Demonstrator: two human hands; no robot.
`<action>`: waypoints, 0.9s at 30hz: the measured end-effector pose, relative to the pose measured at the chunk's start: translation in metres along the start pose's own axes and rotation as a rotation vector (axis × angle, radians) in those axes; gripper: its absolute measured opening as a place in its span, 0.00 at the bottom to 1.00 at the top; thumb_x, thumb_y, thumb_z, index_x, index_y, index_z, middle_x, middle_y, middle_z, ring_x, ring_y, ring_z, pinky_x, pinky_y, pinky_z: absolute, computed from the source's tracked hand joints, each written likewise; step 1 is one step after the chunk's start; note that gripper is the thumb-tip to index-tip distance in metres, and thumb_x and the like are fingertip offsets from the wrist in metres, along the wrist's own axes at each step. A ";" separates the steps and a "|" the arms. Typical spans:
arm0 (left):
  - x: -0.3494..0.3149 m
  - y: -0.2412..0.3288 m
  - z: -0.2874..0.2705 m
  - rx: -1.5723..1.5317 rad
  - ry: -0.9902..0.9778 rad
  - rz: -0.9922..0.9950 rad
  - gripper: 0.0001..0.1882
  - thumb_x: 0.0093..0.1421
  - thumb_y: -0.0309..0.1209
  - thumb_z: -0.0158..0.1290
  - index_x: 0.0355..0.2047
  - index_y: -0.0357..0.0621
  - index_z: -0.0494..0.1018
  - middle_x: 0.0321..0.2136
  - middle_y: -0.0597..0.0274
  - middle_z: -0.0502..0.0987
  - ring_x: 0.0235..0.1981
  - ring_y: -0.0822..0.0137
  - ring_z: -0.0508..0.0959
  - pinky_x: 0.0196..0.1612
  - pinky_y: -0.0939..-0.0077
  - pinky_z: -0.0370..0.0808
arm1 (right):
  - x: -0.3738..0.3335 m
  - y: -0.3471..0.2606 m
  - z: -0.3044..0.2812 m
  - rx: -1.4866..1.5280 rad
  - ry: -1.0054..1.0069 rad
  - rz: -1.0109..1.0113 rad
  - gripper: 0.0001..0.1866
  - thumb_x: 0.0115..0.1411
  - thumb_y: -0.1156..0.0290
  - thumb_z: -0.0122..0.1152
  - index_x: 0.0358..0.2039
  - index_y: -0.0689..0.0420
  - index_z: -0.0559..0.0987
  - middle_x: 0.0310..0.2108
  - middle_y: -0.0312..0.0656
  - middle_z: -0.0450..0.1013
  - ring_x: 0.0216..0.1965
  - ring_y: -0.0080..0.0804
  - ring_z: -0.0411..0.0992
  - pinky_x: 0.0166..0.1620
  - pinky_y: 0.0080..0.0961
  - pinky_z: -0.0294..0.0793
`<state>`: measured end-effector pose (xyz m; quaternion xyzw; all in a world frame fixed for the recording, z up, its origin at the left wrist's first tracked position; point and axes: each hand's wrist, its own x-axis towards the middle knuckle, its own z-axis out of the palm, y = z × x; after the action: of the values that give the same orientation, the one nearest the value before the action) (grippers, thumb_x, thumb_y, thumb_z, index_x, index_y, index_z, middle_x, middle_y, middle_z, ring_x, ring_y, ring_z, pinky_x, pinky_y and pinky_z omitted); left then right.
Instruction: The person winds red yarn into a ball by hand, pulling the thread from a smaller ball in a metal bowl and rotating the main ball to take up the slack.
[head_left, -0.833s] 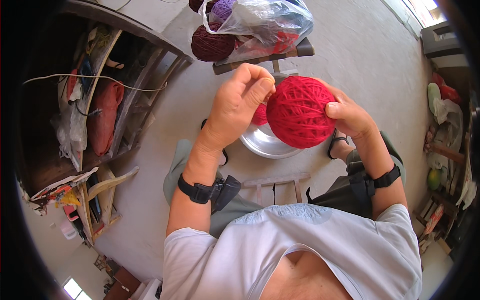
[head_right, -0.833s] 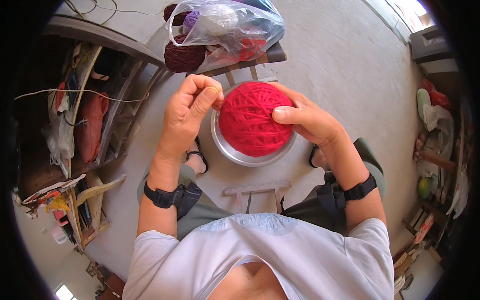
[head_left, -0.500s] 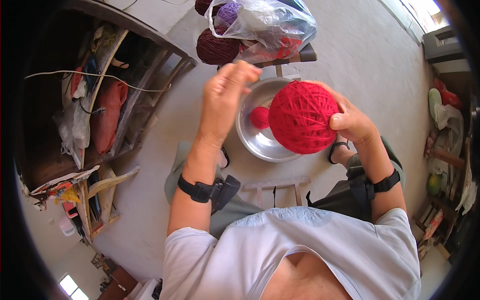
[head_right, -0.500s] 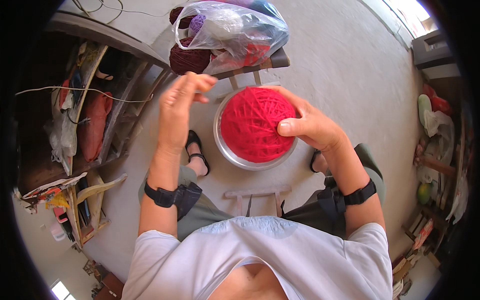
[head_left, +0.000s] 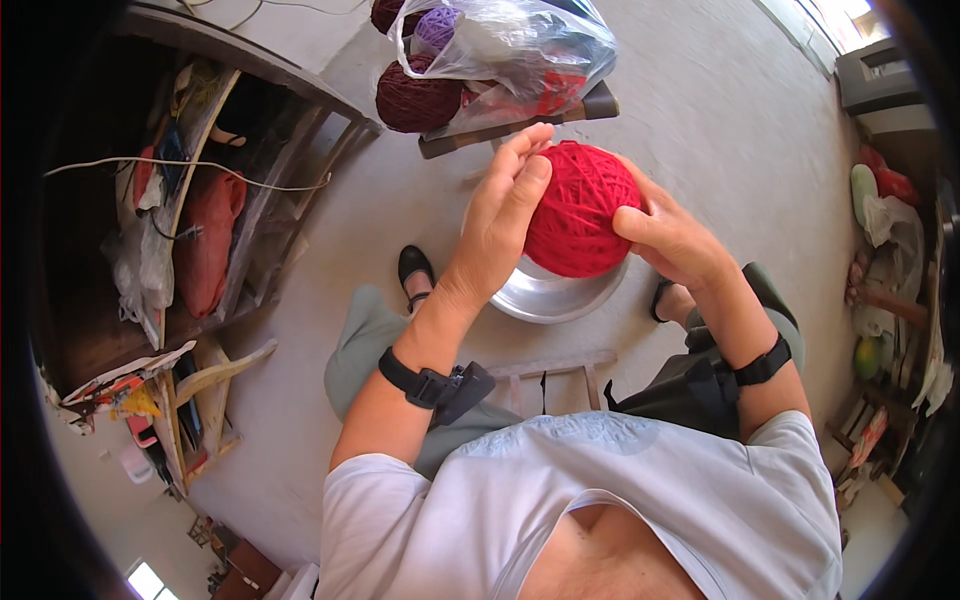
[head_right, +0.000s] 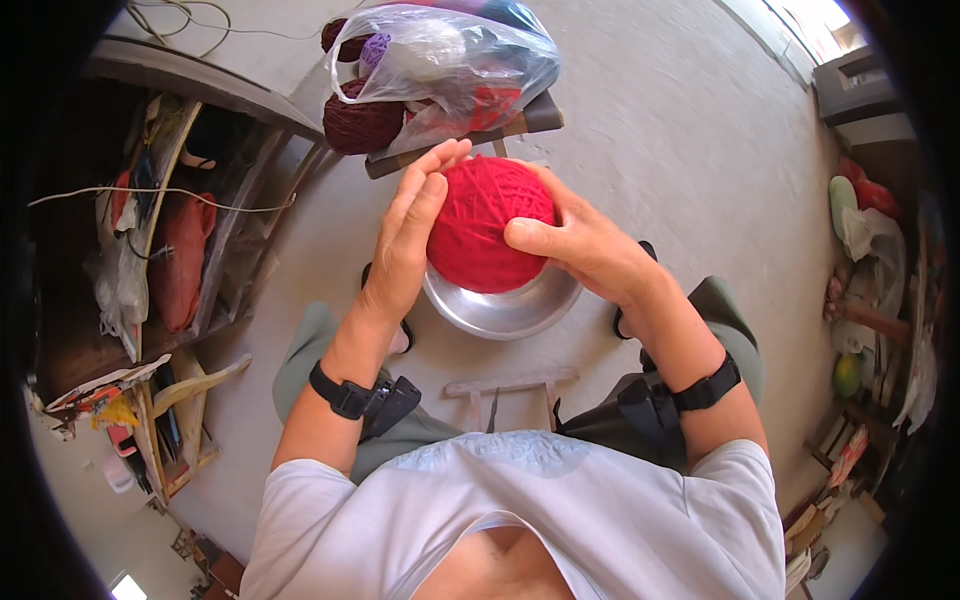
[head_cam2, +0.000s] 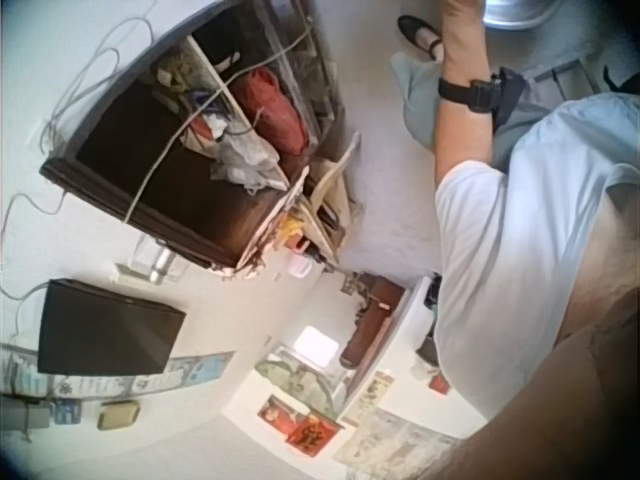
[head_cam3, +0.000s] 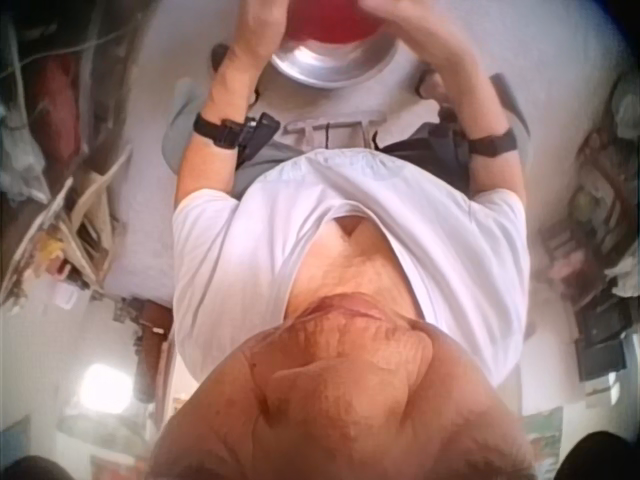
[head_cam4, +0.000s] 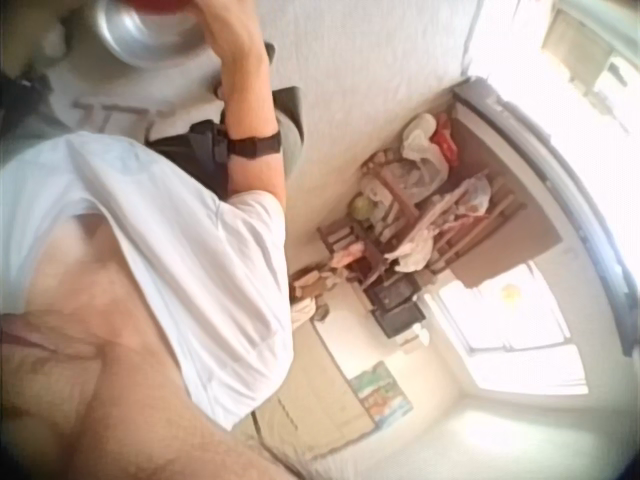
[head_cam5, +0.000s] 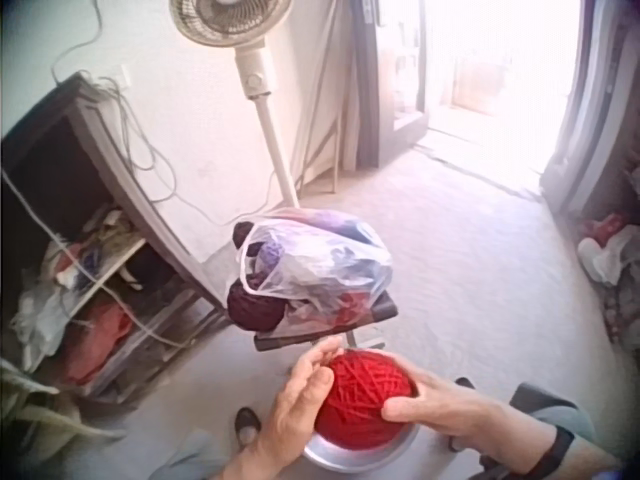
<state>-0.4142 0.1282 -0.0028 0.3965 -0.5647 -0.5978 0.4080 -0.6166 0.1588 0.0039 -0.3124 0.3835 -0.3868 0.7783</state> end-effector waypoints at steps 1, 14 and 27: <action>0.000 -0.002 0.000 0.002 -0.026 0.017 0.28 0.73 0.45 0.36 0.63 0.36 0.61 0.60 0.52 0.67 0.63 0.63 0.64 0.66 0.71 0.56 | 0.000 0.001 -0.002 -0.048 -0.010 -0.029 0.44 0.53 0.57 0.73 0.65 0.58 0.61 0.57 0.42 0.67 0.58 0.31 0.66 0.62 0.31 0.63; 0.003 0.019 -0.019 -0.001 -0.353 -0.129 0.29 0.72 0.49 0.39 0.56 0.33 0.70 0.53 0.54 0.75 0.55 0.66 0.72 0.62 0.72 0.64 | -0.012 -0.022 -0.011 -0.392 -0.149 -0.069 0.54 0.36 0.49 0.79 0.62 0.59 0.67 0.54 0.43 0.69 0.58 0.36 0.67 0.62 0.33 0.63; 0.001 0.022 -0.028 -0.148 -0.120 -0.201 0.09 0.65 0.32 0.56 0.35 0.38 0.79 0.23 0.69 0.76 0.24 0.82 0.72 0.28 0.86 0.68 | -0.018 -0.015 -0.035 -0.015 -0.167 -0.172 0.56 0.43 0.42 0.72 0.64 0.64 0.61 0.62 0.48 0.64 0.63 0.38 0.63 0.65 0.38 0.61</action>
<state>-0.3874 0.1169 0.0180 0.3835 -0.4999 -0.6983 0.3396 -0.6585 0.1602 0.0045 -0.3813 0.2919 -0.4219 0.7690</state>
